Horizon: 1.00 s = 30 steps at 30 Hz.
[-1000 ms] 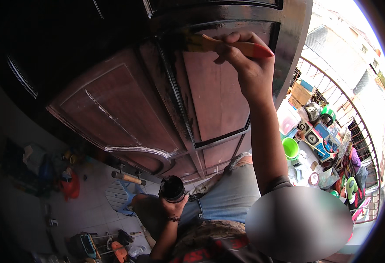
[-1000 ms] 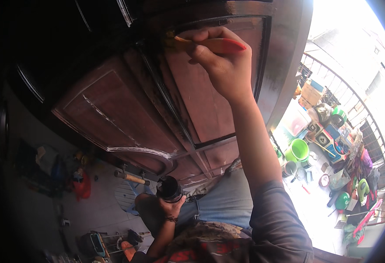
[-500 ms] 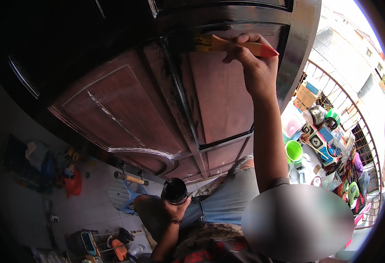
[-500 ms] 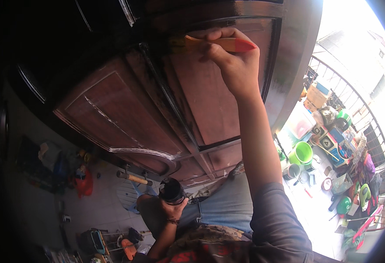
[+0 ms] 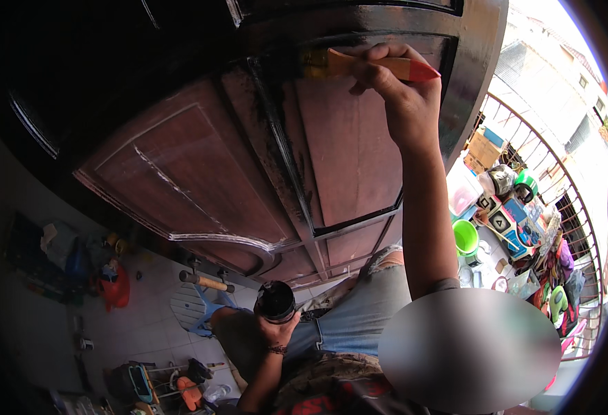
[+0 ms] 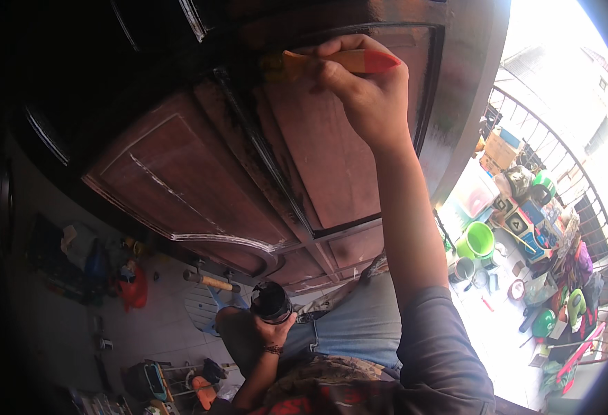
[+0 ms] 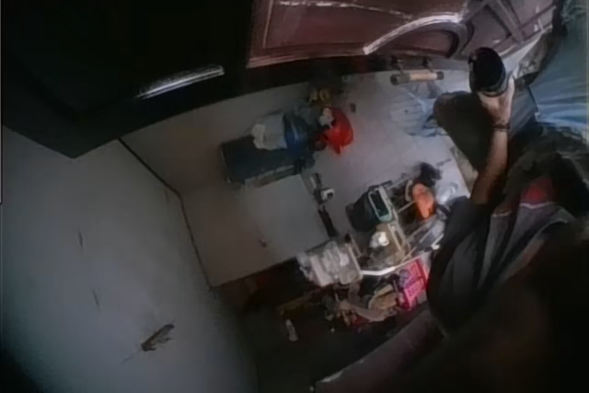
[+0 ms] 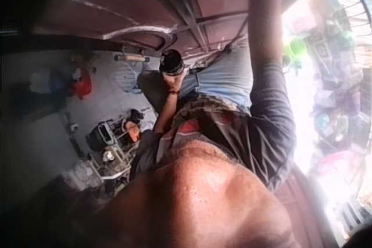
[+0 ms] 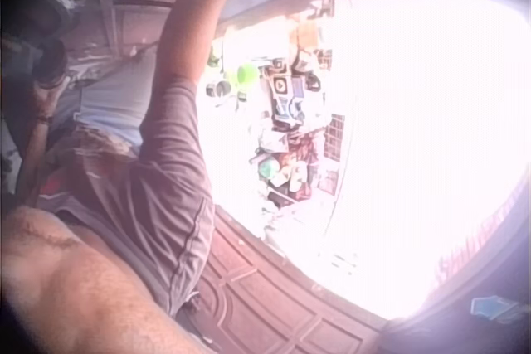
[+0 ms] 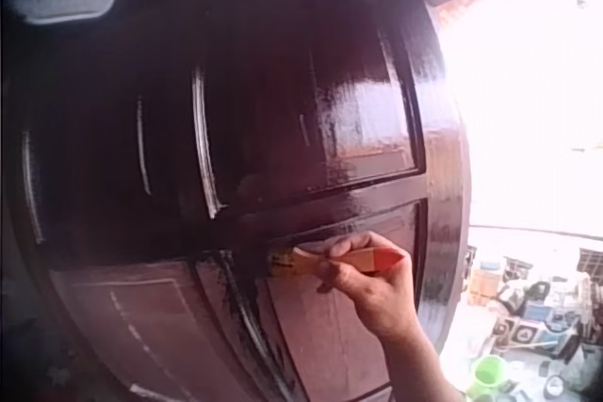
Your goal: The person paints a wooden door with dark paint using a brush. They repeatedly dip the brush into a paint can and apply paint to the door's surface and edges.
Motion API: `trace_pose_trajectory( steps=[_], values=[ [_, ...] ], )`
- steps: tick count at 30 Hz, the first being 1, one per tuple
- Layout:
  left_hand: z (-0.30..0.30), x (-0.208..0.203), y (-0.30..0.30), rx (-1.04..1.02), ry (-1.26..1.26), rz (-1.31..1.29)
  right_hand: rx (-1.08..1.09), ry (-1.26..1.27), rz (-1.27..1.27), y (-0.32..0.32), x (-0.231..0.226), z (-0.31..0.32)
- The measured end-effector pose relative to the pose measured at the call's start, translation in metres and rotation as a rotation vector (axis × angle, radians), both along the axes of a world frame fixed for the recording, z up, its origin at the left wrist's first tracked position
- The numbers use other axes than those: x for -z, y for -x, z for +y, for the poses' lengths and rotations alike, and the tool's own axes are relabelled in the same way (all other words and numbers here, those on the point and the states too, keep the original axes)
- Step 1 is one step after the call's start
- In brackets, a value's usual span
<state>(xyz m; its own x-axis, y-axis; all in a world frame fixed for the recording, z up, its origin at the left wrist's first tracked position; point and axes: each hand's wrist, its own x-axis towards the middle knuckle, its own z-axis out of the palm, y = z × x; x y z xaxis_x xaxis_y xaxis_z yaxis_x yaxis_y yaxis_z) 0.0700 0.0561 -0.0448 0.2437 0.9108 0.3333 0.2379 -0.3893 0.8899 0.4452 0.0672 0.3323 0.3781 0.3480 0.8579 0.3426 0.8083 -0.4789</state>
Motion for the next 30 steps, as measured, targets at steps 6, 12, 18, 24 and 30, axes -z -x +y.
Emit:
trace_pose_trajectory(
  steps=[6, 12, 18, 24, 30],
  values=[
    [-0.002, -0.006, -0.003, 0.007, 0.052, -0.041, 0.066, 0.006, 0.014, 0.016, 0.001, -0.005],
    [-0.001, 0.002, 0.001, 0.018, 0.062, -0.006, 0.138, 0.075, 0.001, 0.023, 0.005, -0.01],
    [-0.002, -0.003, -0.001, 0.022, 0.054, -0.003, 0.034, 0.114, -0.017, 0.01, 0.002, -0.015],
    [-0.002, -0.01, -0.003, 0.037, 0.065, -0.01, 0.014, -0.007, -0.004, 0.014, 0.0, -0.006],
    [0.0, -0.001, 0.0, 0.022, 0.006, 0.024, 0.129, -0.09, 0.158, 0.027, 0.008, -0.024]
  ],
)
